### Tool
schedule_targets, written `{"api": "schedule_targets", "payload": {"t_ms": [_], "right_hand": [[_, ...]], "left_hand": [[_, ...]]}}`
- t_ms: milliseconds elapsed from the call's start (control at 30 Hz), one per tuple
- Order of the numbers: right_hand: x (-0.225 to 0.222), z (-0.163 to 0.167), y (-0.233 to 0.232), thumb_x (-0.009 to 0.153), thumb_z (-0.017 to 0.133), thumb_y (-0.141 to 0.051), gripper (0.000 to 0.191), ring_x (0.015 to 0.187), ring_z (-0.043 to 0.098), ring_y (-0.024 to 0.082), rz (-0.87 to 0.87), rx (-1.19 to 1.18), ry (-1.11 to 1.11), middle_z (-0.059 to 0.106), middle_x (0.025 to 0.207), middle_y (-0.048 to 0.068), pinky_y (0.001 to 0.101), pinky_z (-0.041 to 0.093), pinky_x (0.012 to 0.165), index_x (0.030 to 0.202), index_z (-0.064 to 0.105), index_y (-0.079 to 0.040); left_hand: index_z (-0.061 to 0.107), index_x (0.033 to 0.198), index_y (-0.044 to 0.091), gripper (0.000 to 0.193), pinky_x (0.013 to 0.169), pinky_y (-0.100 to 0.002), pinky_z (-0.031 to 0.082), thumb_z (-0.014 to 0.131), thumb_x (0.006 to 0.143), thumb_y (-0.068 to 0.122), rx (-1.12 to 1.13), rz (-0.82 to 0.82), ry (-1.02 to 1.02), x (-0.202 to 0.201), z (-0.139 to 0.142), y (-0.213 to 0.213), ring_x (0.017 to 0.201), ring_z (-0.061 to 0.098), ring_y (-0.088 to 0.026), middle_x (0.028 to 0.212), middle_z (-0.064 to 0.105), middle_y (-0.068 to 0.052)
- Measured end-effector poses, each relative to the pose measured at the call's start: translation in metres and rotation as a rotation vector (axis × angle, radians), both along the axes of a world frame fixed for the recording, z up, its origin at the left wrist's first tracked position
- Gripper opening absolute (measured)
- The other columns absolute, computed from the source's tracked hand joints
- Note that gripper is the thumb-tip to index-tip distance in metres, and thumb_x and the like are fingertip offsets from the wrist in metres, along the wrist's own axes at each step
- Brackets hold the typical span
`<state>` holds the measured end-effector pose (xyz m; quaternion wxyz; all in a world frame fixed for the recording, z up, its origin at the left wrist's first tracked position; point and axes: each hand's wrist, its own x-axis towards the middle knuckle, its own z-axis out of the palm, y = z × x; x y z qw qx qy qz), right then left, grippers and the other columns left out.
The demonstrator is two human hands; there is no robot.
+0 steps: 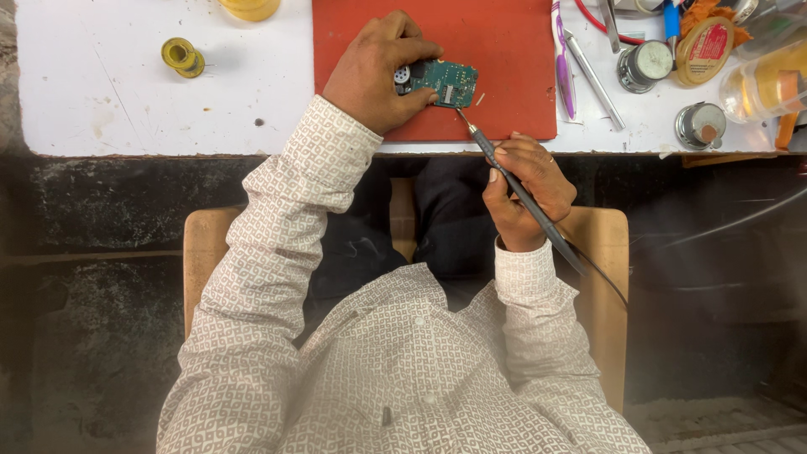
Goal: The person sits at a workbench and solders a green circuit board with a soldering iron, feeding solder wire from a spool onto the board's contacts. They reposition and turn the board on a red mat between soldering passes and continue applying solder to different points.
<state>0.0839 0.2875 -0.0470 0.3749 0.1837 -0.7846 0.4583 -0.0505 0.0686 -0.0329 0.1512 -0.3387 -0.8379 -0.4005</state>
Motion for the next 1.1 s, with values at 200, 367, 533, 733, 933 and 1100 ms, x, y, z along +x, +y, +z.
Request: {"api": "schedule_targets", "payload": {"t_ms": [200, 367, 533, 733, 933, 1100], "right_hand": [[-0.0003, -0.0004, -0.0005, 0.095, 0.071, -0.004, 0.008, 0.099, 0.076, 0.029, -0.01, 0.006, 0.013, 0.075, 0.095, 0.014, 0.0487, 0.061, 0.104, 0.102, 0.07, 0.0], [0.0003, 0.0, -0.0019, 0.094, 0.071, -0.004, 0.009, 0.097, 0.076, 0.028, -0.008, -0.002, 0.009, 0.075, 0.094, 0.014, 0.0486, 0.061, 0.104, 0.102, 0.07, 0.0], [0.0007, 0.0022, -0.0028, 0.095, 0.071, -0.004, 0.009, 0.098, 0.076, 0.029, 0.0, 0.006, 0.008, 0.075, 0.095, 0.014, 0.0487, 0.061, 0.105, 0.103, 0.07, 0.0], [-0.0003, 0.003, -0.0029, 0.093, 0.071, -0.003, 0.009, 0.097, 0.076, 0.028, -0.008, 0.018, 0.023, 0.075, 0.094, 0.013, 0.0477, 0.061, 0.103, 0.102, 0.07, -0.001], [-0.001, 0.0004, -0.0028, 0.093, 0.071, -0.003, 0.01, 0.097, 0.076, 0.028, -0.003, 0.013, 0.028, 0.075, 0.095, 0.013, 0.0478, 0.061, 0.103, 0.102, 0.07, -0.002], [0.0002, -0.0004, -0.0024, 0.093, 0.071, -0.002, 0.01, 0.1, 0.076, 0.028, -0.004, 0.02, 0.02, 0.075, 0.096, 0.012, 0.0487, 0.06, 0.105, 0.103, 0.07, -0.002]], "left_hand": [[0.076, 0.115, 0.008, 0.042, 0.092, -0.038, 0.054, 0.091, 0.077, 0.016, -0.009, 0.0, -0.035, -0.0003, -0.0004, -0.0002, 0.097, 0.061, -0.024, 0.102, 0.06, -0.005], [0.076, 0.115, 0.008, 0.043, 0.092, -0.038, 0.054, 0.092, 0.076, 0.016, -0.003, -0.003, -0.023, 0.0006, -0.0006, -0.0004, 0.097, 0.061, -0.024, 0.102, 0.06, -0.006], [0.076, 0.115, 0.008, 0.042, 0.092, -0.038, 0.054, 0.091, 0.076, 0.016, -0.003, -0.004, -0.014, 0.0006, 0.0005, -0.0001, 0.097, 0.061, -0.024, 0.102, 0.06, -0.006], [0.076, 0.115, 0.007, 0.043, 0.093, -0.038, 0.054, 0.091, 0.076, 0.015, -0.002, -0.006, -0.022, 0.0006, 0.0014, -0.0005, 0.097, 0.061, -0.024, 0.102, 0.06, -0.005], [0.075, 0.115, 0.008, 0.042, 0.091, -0.037, 0.054, 0.091, 0.077, 0.015, -0.007, -0.005, -0.035, 0.0002, 0.0004, 0.0004, 0.096, 0.061, -0.024, 0.102, 0.06, -0.005], [0.074, 0.115, 0.008, 0.044, 0.091, -0.038, 0.055, 0.092, 0.075, 0.015, -0.021, -0.003, -0.021, -0.0002, -0.0005, 0.0001, 0.097, 0.06, -0.024, 0.103, 0.06, -0.005]]}}
